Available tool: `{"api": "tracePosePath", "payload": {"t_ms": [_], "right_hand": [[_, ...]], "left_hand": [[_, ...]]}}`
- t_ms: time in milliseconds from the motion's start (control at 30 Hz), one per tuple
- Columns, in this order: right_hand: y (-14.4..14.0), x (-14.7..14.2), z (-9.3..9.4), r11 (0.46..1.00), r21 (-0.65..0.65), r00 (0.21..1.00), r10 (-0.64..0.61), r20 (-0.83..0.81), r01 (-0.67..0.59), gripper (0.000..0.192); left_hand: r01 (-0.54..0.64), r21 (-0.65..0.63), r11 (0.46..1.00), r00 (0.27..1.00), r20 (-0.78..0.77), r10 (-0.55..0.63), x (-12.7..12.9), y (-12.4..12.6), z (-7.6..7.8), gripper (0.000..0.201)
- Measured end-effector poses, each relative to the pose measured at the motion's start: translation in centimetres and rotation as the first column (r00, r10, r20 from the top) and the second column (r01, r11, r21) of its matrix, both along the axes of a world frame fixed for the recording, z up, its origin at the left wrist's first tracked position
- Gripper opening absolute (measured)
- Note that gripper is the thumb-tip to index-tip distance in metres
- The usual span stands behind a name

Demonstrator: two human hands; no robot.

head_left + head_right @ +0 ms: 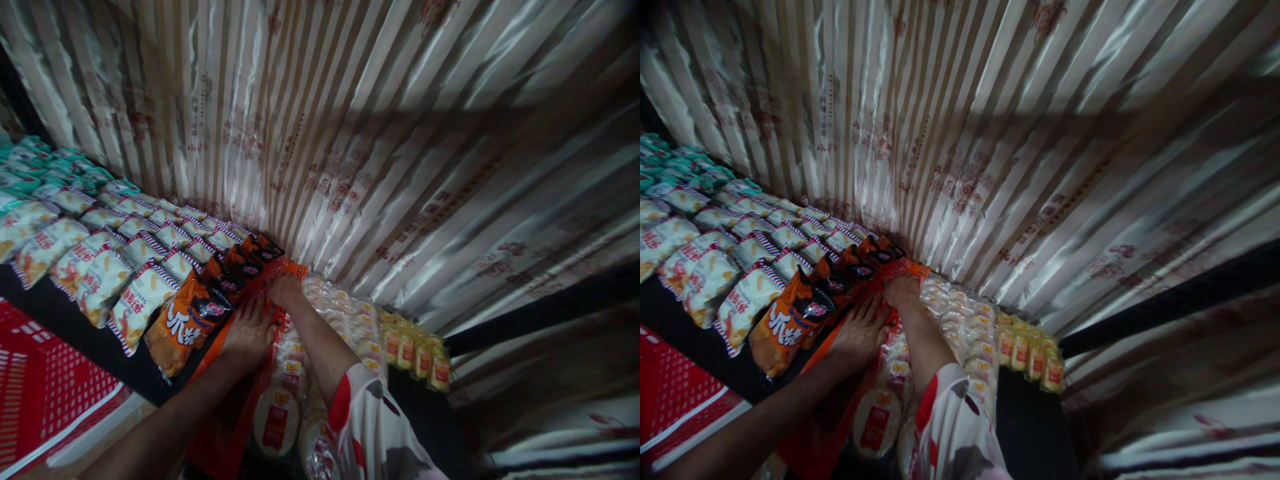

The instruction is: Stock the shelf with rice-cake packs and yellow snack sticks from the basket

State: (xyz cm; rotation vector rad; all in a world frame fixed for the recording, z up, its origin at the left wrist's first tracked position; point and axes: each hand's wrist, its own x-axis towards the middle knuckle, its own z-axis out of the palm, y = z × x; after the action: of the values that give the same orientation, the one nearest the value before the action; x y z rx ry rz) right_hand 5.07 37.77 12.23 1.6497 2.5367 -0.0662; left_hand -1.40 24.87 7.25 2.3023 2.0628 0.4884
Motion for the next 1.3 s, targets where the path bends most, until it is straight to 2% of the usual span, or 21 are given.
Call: {"api": "tracePosePath", "payload": {"t_ms": [167, 367, 600, 700, 867, 967, 1067, 1100, 1200, 1300], "right_hand": [[-0.1, -0.1, 0.9, 0.993, -0.053, 0.992, -0.106, 0.069, 0.109, 0.062], [0.1, 0.4, 1.1, 0.997, 0.006, 0.996, -0.081, 0.047, 0.081, 0.063], [0.4, 0.9, 1.2, 0.998, -0.027, 0.998, -0.052, 0.023, 0.053, 0.062], [0.3, 1.2, 1.2, 0.999, 0.038, 0.999, -0.028, -0.037, 0.029, 0.057], [-1.4, 2.8, 2.2, 0.974, 0.225, 0.961, 0.094, -0.259, -0.035, 0.040], [-4.8, 4.3, 3.6, 0.954, 0.297, 0.898, 0.164, -0.408, -0.039, 0.039], [-10.6, 6.1, 4.6, 0.964, 0.267, 0.793, 0.176, -0.584, -0.017, 0.034], [-13.0, 6.7, 4.7, 0.967, 0.251, 0.751, 0.201, -0.629, -0.049, 0.033], [-20.6, 8.0, 4.0, 0.974, 0.198, 0.644, 0.224, -0.731, -0.113, 0.029], [-26.9, 8.2, 2.1, 0.984, 0.108, 0.606, 0.174, -0.776, -0.145, 0.030]], "left_hand": [[-0.012, 0.021, 1.000, 1.000, -0.025, 0.013, 0.0, -0.1, 0.1, 0.048], [-0.025, 0.072, 0.997, 0.996, -0.079, 0.030, 0.0, -0.3, 0.1, 0.047], [-0.018, 0.069, 0.997, 0.996, -0.085, 0.024, 0.0, -0.3, 0.2, 0.046], [-0.013, 0.052, 0.999, 0.997, -0.072, 0.017, -0.1, -0.3, 0.4, 0.047], [-0.005, 0.011, 1.000, 0.999, -0.047, 0.006, -0.2, -0.4, 0.7, 0.047], [-0.008, -0.035, 0.999, 1.000, -0.030, 0.007, -0.2, -0.5, 1.0, 0.048], [-0.020, -0.084, 0.996, 1.000, -0.015, 0.019, -0.2, -0.6, 1.4, 0.049], [-0.018, -0.102, 0.995, 1.000, -0.010, 0.017, -0.2, -0.7, 1.5, 0.050], [-0.013, -0.139, 0.990, 1.000, 0.003, 0.013, -0.3, -0.8, 1.9, 0.050], [-0.019, -0.148, 0.989, 1.000, 0.010, 0.021, -0.4, -0.9, 2.2, 0.051]]}}
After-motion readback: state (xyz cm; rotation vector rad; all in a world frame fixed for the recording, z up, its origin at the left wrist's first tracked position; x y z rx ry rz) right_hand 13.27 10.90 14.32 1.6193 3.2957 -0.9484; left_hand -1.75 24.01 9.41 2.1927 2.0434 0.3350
